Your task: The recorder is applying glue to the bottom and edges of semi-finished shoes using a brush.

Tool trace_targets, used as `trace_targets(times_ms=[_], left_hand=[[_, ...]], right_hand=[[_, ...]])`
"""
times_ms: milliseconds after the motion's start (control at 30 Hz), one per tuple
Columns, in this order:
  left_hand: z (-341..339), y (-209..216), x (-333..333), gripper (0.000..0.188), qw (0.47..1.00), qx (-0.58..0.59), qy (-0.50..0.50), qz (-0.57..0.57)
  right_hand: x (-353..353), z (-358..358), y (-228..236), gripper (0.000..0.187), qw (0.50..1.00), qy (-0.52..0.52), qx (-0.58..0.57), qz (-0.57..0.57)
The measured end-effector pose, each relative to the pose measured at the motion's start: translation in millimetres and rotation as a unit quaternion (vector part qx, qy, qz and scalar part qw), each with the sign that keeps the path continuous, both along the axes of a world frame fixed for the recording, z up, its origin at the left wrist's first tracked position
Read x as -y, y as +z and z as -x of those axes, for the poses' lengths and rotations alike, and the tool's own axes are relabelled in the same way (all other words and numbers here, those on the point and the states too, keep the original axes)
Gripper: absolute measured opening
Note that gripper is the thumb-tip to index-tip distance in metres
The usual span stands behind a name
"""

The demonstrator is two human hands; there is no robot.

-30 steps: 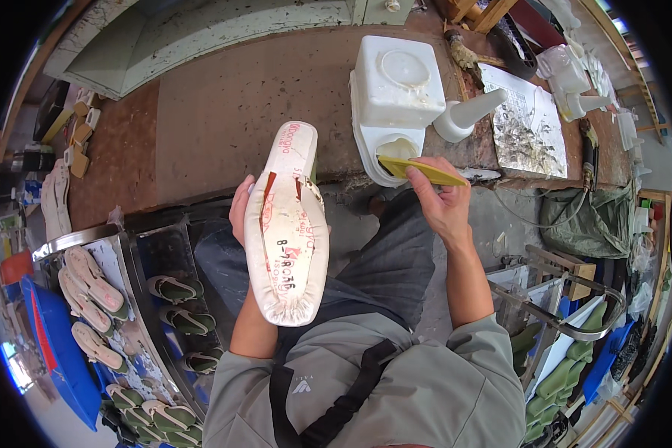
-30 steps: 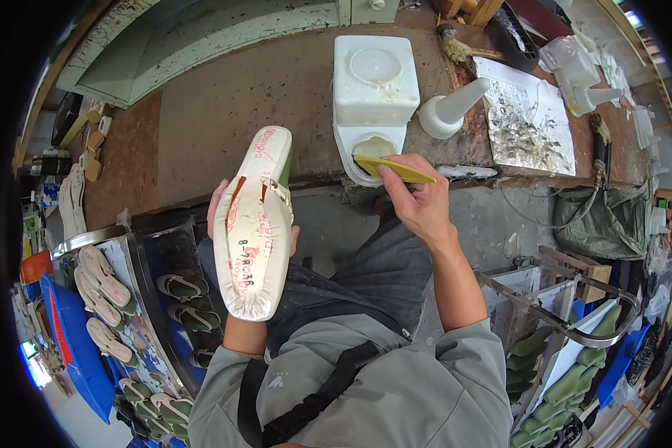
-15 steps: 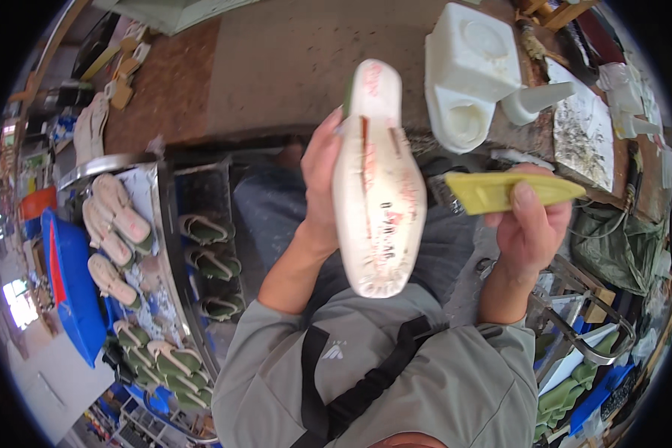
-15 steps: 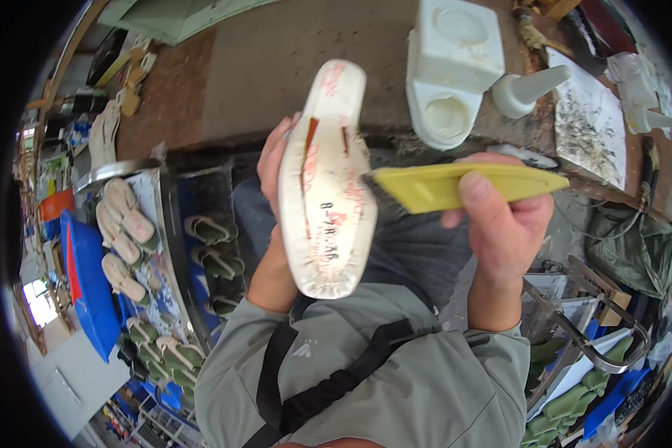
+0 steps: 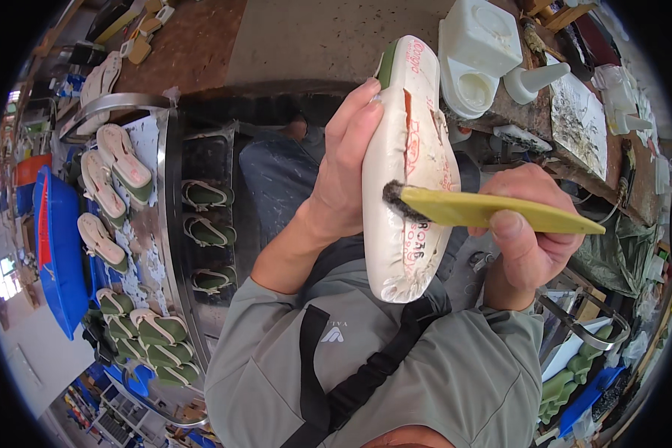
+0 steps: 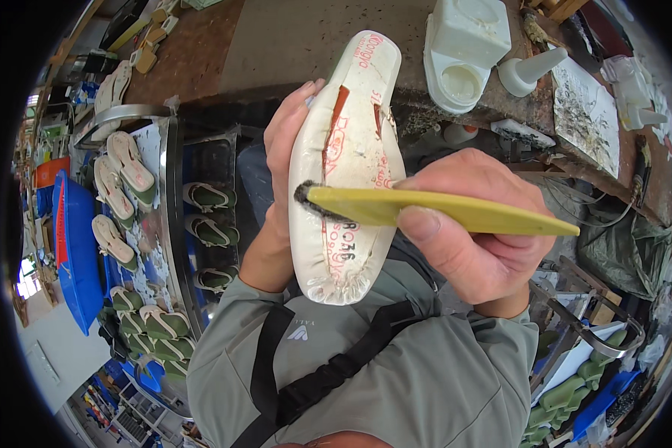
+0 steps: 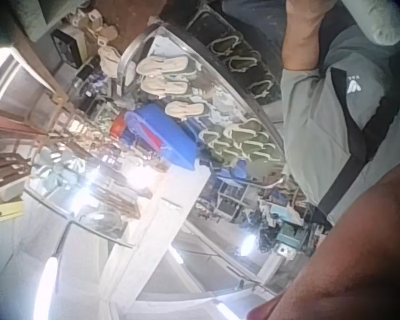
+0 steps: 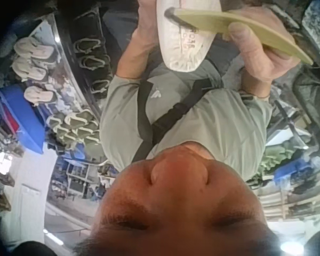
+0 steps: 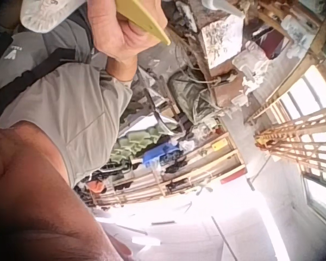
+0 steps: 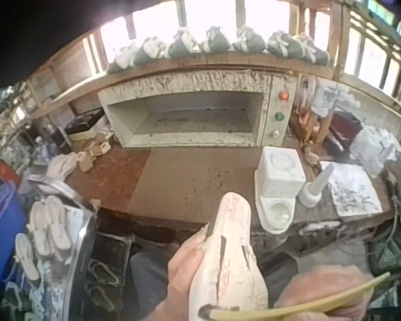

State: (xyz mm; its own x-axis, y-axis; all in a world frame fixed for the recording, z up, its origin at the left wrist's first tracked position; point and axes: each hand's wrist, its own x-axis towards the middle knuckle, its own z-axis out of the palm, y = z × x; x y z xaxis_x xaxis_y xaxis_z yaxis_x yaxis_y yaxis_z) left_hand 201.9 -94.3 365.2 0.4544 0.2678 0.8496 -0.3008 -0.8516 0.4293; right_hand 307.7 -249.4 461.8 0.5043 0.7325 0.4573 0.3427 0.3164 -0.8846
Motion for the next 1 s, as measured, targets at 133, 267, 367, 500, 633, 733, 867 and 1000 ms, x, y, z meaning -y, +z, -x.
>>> trace_targets(times_ms=[133, 267, 367, 500, 633, 733, 867, 1000], left_hand=[[9, 11, 4, 0.085, 0.999, -0.027, 0.001, -0.021], [14, 11, 6, 0.084, 0.999, -0.026, -0.025, 0.013], [17, 11, 6, 0.083, 0.999, -0.031, -0.017, 0.009], [20, 12, 7, 0.084, 0.999, -0.034, -0.016, 0.004], [19, 12, 8, 0.085, 0.998, -0.048, -0.030, 0.013], [19, 12, 11, 0.086, 0.997, -0.060, -0.041, 0.022], [17, 9, 11, 0.086, 0.995, -0.085, -0.055, 0.023], [19, 14, 17, 0.086, 0.988, -0.093, -0.092, 0.077]], right_hand=[[11, 9, 2, 0.017, 1.000, 0.021, 0.002, -0.003], [19, 15, 5, 0.018, 0.999, 0.046, 0.011, -0.022], [21, 18, 3, 0.019, 0.996, 0.072, 0.013, -0.049], [23, 19, 0, 0.020, 0.993, 0.098, 0.010, -0.066], [21, 14, 1, 0.021, 0.984, 0.137, 0.043, -0.107], [21, 12, 1, 0.021, 0.979, 0.153, 0.062, -0.118], [22, 9, 0, 0.022, 0.975, 0.164, 0.077, -0.128], [22, 8, -3, 0.022, 0.974, 0.157, 0.082, -0.140]])
